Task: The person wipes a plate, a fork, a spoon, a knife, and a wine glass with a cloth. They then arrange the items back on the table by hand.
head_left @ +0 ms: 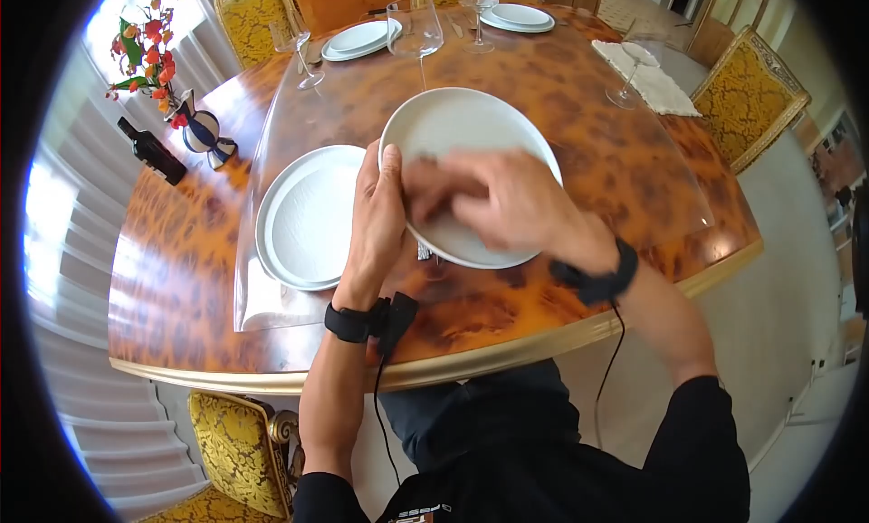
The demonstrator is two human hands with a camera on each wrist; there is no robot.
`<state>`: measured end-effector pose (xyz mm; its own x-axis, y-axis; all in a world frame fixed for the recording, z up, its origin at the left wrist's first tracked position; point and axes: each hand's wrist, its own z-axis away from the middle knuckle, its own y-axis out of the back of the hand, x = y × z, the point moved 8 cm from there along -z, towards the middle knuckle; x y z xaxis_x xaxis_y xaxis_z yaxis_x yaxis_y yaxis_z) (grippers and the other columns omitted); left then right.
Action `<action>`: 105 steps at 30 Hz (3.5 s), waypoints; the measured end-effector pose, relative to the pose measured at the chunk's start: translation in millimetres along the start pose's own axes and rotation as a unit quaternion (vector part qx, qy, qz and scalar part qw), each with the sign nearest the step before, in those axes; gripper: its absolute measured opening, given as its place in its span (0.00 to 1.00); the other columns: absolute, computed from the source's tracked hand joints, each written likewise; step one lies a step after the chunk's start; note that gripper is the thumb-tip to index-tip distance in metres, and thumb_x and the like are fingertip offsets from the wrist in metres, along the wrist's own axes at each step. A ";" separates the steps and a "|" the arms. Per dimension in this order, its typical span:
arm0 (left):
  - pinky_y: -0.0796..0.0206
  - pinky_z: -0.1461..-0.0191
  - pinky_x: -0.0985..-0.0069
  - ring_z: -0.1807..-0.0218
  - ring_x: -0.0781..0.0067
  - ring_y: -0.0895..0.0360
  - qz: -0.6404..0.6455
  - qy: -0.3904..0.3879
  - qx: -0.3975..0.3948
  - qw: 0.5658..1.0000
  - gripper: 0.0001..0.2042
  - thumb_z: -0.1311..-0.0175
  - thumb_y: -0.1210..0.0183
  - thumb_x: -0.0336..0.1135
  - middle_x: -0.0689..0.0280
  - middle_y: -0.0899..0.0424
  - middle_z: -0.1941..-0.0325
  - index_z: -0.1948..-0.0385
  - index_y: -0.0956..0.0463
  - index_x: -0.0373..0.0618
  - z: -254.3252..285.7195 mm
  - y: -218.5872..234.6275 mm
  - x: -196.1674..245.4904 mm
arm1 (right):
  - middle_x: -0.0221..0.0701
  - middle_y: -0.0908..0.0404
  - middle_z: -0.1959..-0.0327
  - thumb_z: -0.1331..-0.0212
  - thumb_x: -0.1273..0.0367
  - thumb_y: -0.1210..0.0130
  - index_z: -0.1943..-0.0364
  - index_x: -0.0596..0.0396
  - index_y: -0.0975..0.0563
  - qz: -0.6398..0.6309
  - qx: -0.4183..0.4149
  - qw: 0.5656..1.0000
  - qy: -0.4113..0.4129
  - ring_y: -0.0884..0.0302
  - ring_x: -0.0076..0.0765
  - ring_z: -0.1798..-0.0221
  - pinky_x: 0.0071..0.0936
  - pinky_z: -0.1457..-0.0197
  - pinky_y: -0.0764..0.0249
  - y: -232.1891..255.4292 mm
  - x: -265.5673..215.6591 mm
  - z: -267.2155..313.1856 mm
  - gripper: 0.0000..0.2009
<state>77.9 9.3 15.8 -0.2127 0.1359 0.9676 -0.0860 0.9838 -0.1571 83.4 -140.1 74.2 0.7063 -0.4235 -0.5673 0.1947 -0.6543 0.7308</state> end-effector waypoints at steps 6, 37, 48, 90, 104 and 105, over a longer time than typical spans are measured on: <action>0.32 0.47 0.75 0.53 0.75 0.27 -0.067 -0.041 0.061 0.995 0.20 0.19 0.59 0.45 0.62 0.22 0.52 0.41 0.30 0.38 0.6 -2.4 5.7 | 0.21 0.14 0.74 0.48 0.74 0.51 0.69 0.42 0.19 0.073 -0.070 0.982 -0.157 0.18 0.29 0.80 0.31 0.75 0.22 49.5 56.8 19.4 0.10; 0.16 0.68 0.67 0.63 0.61 0.16 -0.058 0.184 -0.114 0.975 0.19 0.24 0.58 0.33 0.50 0.22 0.54 0.37 0.48 0.35 -71.9 -205.1 -136.9 | 0.31 0.16 0.62 0.40 0.72 0.39 0.54 0.66 0.22 -0.030 0.368 0.914 -0.169 0.23 0.21 0.60 0.23 0.53 0.26 231.1 129.0 201.6 0.13; 0.26 0.76 0.54 0.80 0.47 0.18 -0.363 0.020 -0.125 0.923 0.27 0.37 0.46 0.30 0.47 0.19 0.82 0.47 0.49 0.14 -60.4 -170.8 -116.6 | 0.29 0.17 0.55 0.37 0.74 0.41 0.50 0.65 0.23 -0.122 0.309 0.934 -0.133 0.23 0.20 0.53 0.21 0.46 0.28 181.2 104.4 146.7 0.13; 0.25 0.76 0.77 0.78 0.74 0.21 -0.291 0.157 0.105 0.938 0.15 0.25 0.49 0.42 0.65 0.20 0.72 0.57 0.26 0.36 16.8 215.8 16.1 | 0.32 0.18 0.53 0.33 0.69 0.42 0.49 0.66 0.25 -0.347 0.079 0.926 -0.124 0.24 0.22 0.51 0.23 0.45 0.28 -21.0 89.9 7.8 0.15; 0.32 0.49 0.80 0.56 0.79 0.26 -0.131 -0.130 0.157 0.970 0.18 0.19 0.60 0.44 0.66 0.23 0.60 0.50 0.28 0.38 31.0 47.9 56.8 | 0.45 0.17 0.60 0.49 0.69 0.42 0.49 0.54 0.22 -0.081 0.076 0.992 0.062 0.19 0.56 0.56 0.43 0.52 0.22 -30.5 -51.1 -30.4 0.19; 0.32 0.48 0.77 0.55 0.77 0.26 -0.055 -0.061 0.215 0.973 0.19 0.19 0.61 0.44 0.65 0.22 0.60 0.48 0.29 0.37 36.3 55.2 48.1 | 0.42 0.15 0.60 0.50 0.70 0.42 0.51 0.53 0.20 -0.051 0.073 0.994 0.058 0.17 0.52 0.56 0.40 0.53 0.21 -23.1 -53.9 -15.2 0.18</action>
<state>27.6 65.9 46.5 -0.2914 -0.0090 0.9566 -0.5091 0.8481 -0.1471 51.2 -92.7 93.7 0.7636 -0.2813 -0.5812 0.1732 -0.7779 0.6041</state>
